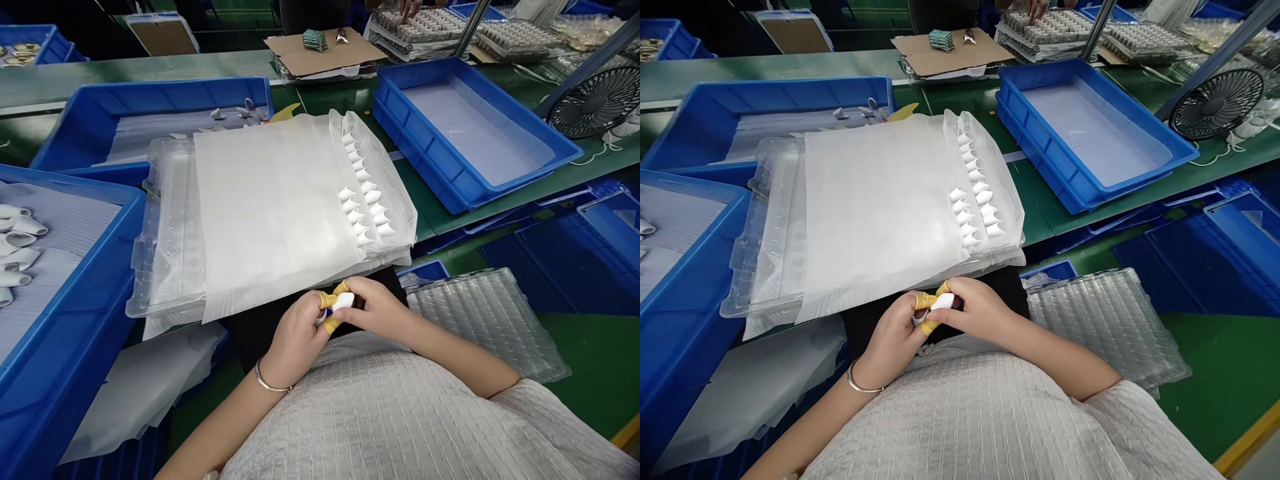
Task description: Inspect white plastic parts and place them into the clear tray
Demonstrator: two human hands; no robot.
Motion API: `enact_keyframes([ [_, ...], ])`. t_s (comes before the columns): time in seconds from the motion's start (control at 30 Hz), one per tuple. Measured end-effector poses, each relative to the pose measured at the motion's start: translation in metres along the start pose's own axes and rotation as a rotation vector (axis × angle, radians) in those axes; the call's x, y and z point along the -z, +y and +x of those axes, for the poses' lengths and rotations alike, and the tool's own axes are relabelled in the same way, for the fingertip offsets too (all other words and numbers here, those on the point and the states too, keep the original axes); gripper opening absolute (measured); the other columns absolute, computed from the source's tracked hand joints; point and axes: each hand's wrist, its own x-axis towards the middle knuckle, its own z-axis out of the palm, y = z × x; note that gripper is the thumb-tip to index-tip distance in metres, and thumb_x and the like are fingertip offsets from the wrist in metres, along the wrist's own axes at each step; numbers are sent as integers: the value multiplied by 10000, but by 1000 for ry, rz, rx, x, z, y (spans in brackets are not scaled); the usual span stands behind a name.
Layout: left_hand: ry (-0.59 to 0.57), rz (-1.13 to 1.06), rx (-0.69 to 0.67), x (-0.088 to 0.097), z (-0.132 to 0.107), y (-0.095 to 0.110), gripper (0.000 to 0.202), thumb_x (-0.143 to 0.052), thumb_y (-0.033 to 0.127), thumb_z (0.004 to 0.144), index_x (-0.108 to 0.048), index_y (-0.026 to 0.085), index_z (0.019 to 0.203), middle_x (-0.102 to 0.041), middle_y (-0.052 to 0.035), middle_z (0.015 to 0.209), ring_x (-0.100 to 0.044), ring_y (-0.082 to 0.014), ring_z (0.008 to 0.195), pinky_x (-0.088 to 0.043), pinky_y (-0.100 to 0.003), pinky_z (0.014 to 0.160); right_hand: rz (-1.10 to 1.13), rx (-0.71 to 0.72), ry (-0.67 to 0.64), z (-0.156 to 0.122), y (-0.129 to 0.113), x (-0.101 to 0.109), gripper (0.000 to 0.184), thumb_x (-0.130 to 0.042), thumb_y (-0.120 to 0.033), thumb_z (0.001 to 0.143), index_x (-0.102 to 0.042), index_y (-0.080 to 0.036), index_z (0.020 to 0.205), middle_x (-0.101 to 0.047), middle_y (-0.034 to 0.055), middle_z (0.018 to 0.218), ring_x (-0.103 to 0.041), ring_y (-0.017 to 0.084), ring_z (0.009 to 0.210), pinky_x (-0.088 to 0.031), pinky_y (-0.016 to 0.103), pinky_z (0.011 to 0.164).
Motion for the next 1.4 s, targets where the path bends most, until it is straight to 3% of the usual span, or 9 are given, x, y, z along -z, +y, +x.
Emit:
enact_keyframes([
  [0.07, -8, 17, -32, -1, -1, -1, 214, -629, 360, 867, -543, 202, 750, -539, -3, 715, -463, -152, 635, -347, -280, 586, 16, -7, -3, 2, -2, -2, 292, -615, -457, 899, -622, -178, 813, -600, 8, 762, -527, 153, 697, -382, 269, 617],
  [0.2, -32, -4, -30, -1, -3, -1, 144, -620, 329, 881, -566, 203, 837, -600, -24, 807, -523, -162, 693, -399, -288, 631, 346, -145, -7, 6, 6, 1, 464, -409, -506, 986, -615, -154, 764, -591, 15, 653, -534, 140, 600, -385, 257, 546],
  [0.43, -18, -59, 82, 0, -1, 1, 142, -671, 338, 839, -622, 209, 869, -603, -17, 795, -519, -160, 665, -395, -286, 609, 374, -97, -149, 3, 15, 14, 404, -617, -546, 870, -638, -152, 789, -587, 3, 723, -525, 141, 682, -397, 263, 630],
  [0.53, -13, -87, 124, -2, -1, 0, 182, -675, 357, 833, -636, 212, 936, -587, -2, 770, -506, -148, 640, -399, -279, 598, 407, -108, -138, 0, 14, 14, 379, -636, -530, 859, -659, -152, 857, -583, 2, 749, -511, 143, 695, -390, 266, 640],
  [0.7, -31, -58, 152, -3, -2, -2, 261, -668, 410, 836, -608, 189, 961, -553, 18, 723, -496, -137, 629, -391, -267, 580, 355, -142, -80, -1, 13, 6, 356, -634, -505, 863, -653, -153, 813, -557, -8, 705, -486, 135, 659, -371, 261, 613],
  [0.87, -47, -247, 112, -3, -4, -4, 217, -463, 352, 973, -607, 209, 1050, -616, -11, 864, -538, -134, 726, -421, -261, 647, 448, -194, -81, -1, 11, 1, 390, -625, -536, 855, -642, -153, 781, -615, 20, 736, -549, 154, 706, -428, 282, 680],
  [1.0, -6, -430, 186, -4, -5, -6, 234, -428, 351, 997, -619, 226, 1046, -644, -15, 916, -555, -133, 778, -417, -251, 664, 509, -234, -89, -1, 12, 2, 396, -608, -541, 862, -651, -154, 790, -633, 27, 728, -546, 144, 667, -434, 280, 652],
  [1.17, -28, -521, 282, -6, -3, -5, 275, -439, 416, 987, -614, 204, 977, -617, -11, 825, -532, -125, 717, -388, -240, 605, 447, -153, -23, -2, 11, 4, 285, -637, -442, 867, -663, -161, 823, -615, 17, 758, -541, 148, 700, -415, 276, 642],
  [1.4, -59, -555, 276, -10, -1, -7, 249, -603, 431, 886, -572, 195, 960, -553, 19, 760, -479, -115, 657, -385, -242, 592, 62, 123, 103, -7, 7, 8, 202, -700, -295, 859, -679, -208, 1040, -631, 45, 922, -568, 189, 839, -457, 311, 707],
])
